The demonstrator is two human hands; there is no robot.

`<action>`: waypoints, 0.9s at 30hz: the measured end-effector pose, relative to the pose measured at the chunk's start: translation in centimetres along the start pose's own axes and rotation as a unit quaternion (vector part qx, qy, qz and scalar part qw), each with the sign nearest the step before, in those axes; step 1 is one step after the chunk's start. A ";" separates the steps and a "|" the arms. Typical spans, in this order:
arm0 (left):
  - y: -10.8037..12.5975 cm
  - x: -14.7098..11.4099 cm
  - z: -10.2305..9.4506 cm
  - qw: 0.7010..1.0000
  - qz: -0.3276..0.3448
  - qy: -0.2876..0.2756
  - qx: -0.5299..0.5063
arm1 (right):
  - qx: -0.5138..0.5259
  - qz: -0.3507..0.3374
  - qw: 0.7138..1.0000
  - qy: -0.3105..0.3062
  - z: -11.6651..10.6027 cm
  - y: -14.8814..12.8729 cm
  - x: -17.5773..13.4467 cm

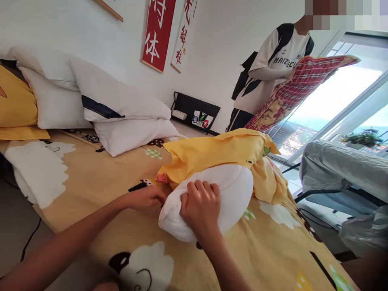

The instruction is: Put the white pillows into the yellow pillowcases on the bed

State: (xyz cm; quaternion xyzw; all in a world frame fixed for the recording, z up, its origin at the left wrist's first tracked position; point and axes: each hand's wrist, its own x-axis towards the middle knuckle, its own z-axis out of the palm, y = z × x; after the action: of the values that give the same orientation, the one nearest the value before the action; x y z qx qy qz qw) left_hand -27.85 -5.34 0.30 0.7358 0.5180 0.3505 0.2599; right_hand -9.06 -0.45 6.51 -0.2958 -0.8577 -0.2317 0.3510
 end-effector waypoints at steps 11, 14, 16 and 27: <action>4.3 8.8 3.4 0.954 0.097 0.173 0.225 | 0.056 -0.021 0.998 0.032 -3.3 -2.7 -5.6; 4.4 10.1 4.1 0.940 0.067 0.146 0.302 | 0.049 -0.058 0.997 0.019 -3.6 -1.9 -6.9; 4.4 10.4 4.1 0.931 0.043 0.125 0.340 | 0.053 -0.090 0.994 0.023 -3.8 -1.3 -7.5; 2.6 8.7 6.2 0.854 0.280 0.354 0.257 | 0.010 -0.321 0.947 -0.005 -9.7 5.7 -10.0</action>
State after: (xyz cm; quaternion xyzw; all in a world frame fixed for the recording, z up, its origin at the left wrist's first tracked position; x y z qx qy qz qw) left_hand -19.55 1.91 0.56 0.7166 0.4186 0.4994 -0.2488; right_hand 5.06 -5.63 6.51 -0.0022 -0.9112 -0.3220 0.2570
